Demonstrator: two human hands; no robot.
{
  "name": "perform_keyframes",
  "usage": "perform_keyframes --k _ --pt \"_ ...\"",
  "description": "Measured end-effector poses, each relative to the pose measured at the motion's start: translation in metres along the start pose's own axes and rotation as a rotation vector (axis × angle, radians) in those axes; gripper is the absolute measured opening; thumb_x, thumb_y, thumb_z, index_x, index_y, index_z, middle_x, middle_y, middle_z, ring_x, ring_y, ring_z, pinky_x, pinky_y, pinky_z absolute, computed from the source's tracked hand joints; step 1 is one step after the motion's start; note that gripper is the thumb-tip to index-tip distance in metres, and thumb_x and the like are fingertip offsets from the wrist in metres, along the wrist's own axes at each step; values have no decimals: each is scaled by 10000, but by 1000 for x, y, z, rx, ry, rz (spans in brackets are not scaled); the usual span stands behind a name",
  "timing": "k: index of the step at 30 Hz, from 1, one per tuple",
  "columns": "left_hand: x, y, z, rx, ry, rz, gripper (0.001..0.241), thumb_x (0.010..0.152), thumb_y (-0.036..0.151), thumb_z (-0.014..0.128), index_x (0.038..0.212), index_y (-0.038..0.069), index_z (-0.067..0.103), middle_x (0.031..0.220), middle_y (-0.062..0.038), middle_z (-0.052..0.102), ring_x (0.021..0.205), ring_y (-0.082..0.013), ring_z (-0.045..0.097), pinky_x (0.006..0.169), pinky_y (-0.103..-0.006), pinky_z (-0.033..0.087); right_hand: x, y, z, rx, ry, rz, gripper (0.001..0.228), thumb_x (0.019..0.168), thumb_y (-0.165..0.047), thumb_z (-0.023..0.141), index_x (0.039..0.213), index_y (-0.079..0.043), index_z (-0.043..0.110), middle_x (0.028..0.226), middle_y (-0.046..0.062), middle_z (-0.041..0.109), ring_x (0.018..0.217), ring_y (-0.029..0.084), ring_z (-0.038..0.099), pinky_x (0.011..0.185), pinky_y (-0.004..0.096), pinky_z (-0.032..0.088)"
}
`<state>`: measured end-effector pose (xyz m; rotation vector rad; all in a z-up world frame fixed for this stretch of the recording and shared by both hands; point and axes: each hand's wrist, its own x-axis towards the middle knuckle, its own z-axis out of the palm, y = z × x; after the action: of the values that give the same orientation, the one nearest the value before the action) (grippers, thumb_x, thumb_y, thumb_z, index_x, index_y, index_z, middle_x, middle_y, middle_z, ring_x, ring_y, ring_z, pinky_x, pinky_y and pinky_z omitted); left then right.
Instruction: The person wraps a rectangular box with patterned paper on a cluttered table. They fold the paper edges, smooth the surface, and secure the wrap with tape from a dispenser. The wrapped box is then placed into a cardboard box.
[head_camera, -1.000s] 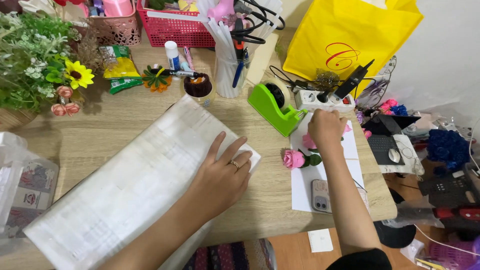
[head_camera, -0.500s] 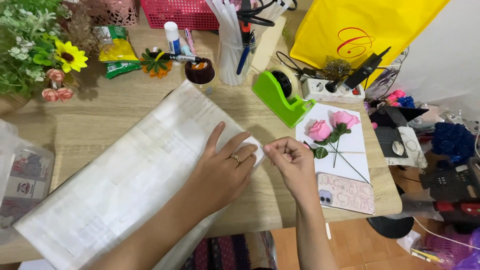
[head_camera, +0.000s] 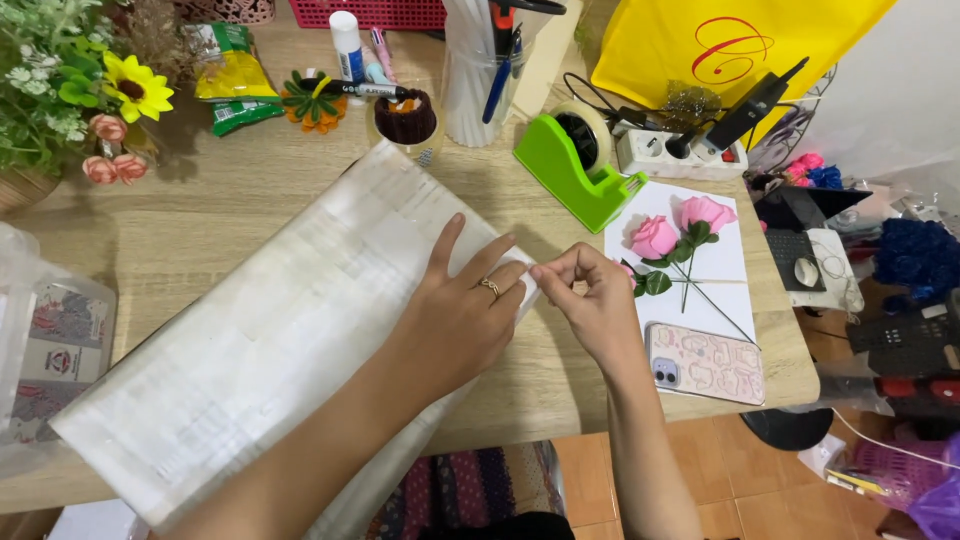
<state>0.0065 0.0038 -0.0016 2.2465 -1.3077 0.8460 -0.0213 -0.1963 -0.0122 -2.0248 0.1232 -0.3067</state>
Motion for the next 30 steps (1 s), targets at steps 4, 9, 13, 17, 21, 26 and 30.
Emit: perform_keyframes --k 4,9,13,17,21,26,30 --pt "0 -2 3 38 -7 8 163 923 140 602 975 47 725 1100 -103 722 1316 -280 588 1172 -689 300 11 4 -1 -75 -77 44 90 864 -150 803 845 -86 741 554 34 629 592 125 544 659 281 459" --pt "4 0 -2 60 13 18 167 916 135 559 931 48 701 1173 -110 690 1325 -284 573 1168 -681 310 14 -5 -8 -152 -127 82 82 835 -141 791 817 -87 732 535 37 617 573 139 557 636 297 470" --pt "5 -5 -1 58 35 61 200 949 168 522 884 68 683 1117 -93 698 1311 -257 592 1179 -664 315 14 -10 -8 -111 -169 117 101 858 -124 771 862 -61 692 541 53 608 557 146 544 580 277 450" --pt "8 -10 3 60 91 83 255 1006 225 474 876 103 656 1003 -83 694 1252 -254 639 1185 -669 303 12 6 -9 89 -163 131 184 898 -123 771 953 -44 614 585 75 600 603 142 529 610 268 424" --pt "11 -11 6 74 112 88 246 1008 240 480 862 113 632 993 -70 687 1236 -245 646 1187 -662 314 7 39 3 250 -148 141 257 911 -168 793 1012 -77 575 637 37 621 658 136 622 656 255 433" --pt "13 -10 5 57 102 57 304 1040 282 448 854 118 624 995 -57 687 1245 -222 642 1195 -649 304 11 83 18 513 -136 -5 311 929 -174 778 1078 -46 537 680 53 643 619 125 673 630 225 523" --pt "16 -9 0 40 97 65 297 1034 271 487 853 106 655 965 -67 702 1219 -240 664 1190 -652 315 9 101 32 536 -114 -90 319 951 -204 753 1111 -28 540 630 28 577 543 90 595 532 200 460"
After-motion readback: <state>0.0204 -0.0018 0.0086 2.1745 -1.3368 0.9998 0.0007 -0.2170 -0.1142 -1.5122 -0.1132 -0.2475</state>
